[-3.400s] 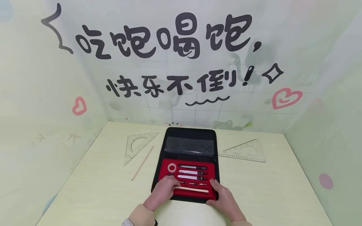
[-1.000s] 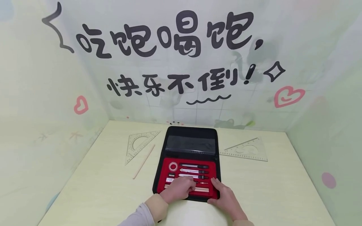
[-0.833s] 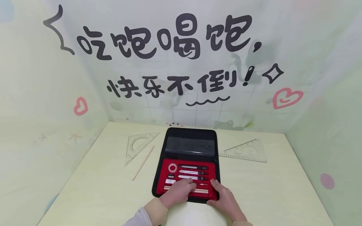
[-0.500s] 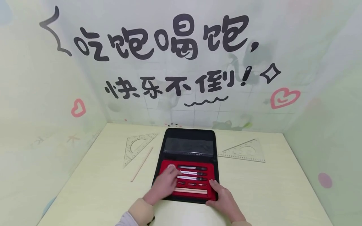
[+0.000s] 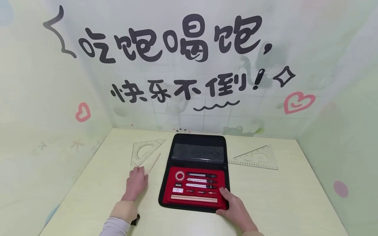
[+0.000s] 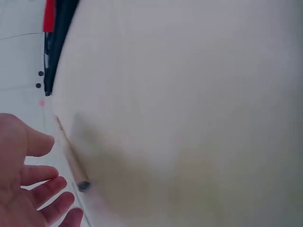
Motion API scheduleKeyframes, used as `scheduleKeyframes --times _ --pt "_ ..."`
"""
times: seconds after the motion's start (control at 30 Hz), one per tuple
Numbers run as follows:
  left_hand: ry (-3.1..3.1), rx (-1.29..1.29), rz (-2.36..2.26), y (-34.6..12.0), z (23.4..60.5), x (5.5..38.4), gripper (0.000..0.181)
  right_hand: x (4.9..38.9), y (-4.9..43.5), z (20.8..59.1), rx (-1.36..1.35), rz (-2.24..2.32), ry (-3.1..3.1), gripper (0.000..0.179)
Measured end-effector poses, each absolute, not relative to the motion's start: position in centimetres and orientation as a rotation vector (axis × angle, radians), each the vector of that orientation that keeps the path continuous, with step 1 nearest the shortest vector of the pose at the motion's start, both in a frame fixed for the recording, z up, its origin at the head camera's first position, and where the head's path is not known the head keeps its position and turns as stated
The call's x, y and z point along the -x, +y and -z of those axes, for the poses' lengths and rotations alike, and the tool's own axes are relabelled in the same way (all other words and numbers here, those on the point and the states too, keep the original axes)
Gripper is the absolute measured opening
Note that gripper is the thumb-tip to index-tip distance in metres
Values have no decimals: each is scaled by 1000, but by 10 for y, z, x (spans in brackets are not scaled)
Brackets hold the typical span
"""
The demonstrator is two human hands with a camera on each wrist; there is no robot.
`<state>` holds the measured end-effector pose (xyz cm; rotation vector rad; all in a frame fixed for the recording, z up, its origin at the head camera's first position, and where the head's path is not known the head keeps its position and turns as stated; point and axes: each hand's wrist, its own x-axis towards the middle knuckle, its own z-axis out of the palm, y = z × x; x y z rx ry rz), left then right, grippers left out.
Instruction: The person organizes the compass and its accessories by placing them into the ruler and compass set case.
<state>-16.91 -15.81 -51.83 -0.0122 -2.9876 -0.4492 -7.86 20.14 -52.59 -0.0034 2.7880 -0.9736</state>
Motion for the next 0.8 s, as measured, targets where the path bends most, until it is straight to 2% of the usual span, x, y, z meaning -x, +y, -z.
scheduleKeyframes --times 0.27,0.57,0.8 --pt "-2994 56 480 -157 527 170 27 78 202 525 10 970 2797 81" --pt "-3081 -87 593 -150 521 172 32 78 202 527 36 997 2799 81" --pt "-3092 -69 620 -148 518 171 32 77 203 527 34 984 2800 81"
